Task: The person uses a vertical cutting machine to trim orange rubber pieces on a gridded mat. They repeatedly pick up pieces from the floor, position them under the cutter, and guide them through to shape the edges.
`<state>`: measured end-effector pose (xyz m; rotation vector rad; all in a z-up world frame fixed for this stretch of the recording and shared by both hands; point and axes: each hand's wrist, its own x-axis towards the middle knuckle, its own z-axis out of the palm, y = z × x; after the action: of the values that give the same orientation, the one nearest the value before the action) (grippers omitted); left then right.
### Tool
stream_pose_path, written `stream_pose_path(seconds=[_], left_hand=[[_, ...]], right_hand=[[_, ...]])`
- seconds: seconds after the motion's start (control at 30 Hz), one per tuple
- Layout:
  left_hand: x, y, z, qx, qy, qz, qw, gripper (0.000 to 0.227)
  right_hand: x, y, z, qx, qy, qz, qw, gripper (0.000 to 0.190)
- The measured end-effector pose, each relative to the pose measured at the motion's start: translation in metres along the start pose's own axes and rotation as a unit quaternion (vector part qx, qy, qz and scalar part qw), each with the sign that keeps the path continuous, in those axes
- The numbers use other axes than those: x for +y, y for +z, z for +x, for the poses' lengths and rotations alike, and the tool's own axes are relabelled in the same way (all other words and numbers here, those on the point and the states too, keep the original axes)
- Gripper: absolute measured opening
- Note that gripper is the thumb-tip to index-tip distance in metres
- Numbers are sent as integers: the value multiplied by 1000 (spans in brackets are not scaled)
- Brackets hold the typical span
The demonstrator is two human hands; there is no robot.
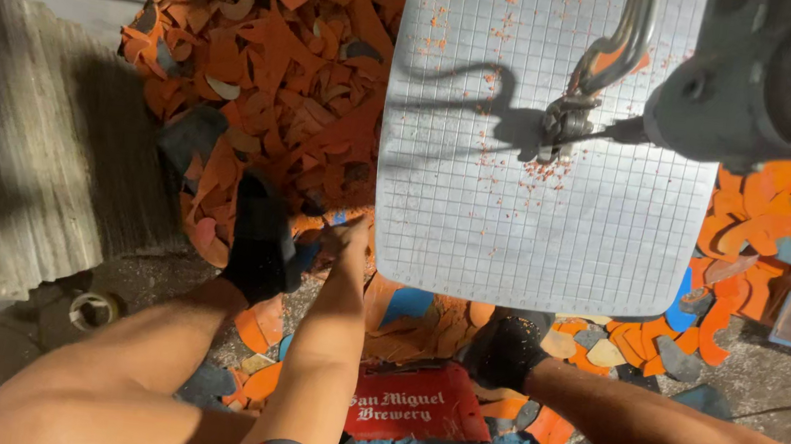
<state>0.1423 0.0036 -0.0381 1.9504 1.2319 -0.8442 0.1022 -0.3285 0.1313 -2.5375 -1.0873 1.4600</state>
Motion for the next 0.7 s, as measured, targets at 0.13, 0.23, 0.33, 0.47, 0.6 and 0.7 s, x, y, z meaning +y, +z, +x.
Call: stream_pose_path(seconds=[0.13,0.23,0.33,0.47,0.6,0.7], left_hand=[[-2,4,-8,-98,132,74,984,67],[-36,3,-53,-134,203,188,951,58],[-51,-28,-111,-211,256,352,875,50],[-19,-96,-192,-319,223,469,793,37],[26,-179,-294,-354,405,388,749,24],[57,-237,-356,-318,434,273,798,27]], right_hand=[[39,-15,-20,62,75,32,995,35],[74,-39,-41,130,140,76,979,38],[111,-82,-71,233,205,133,941,41],[132,-145,-144,352,234,194,886,44],[97,-210,-210,413,169,200,872,48],[38,-245,-238,399,10,96,912,50]])
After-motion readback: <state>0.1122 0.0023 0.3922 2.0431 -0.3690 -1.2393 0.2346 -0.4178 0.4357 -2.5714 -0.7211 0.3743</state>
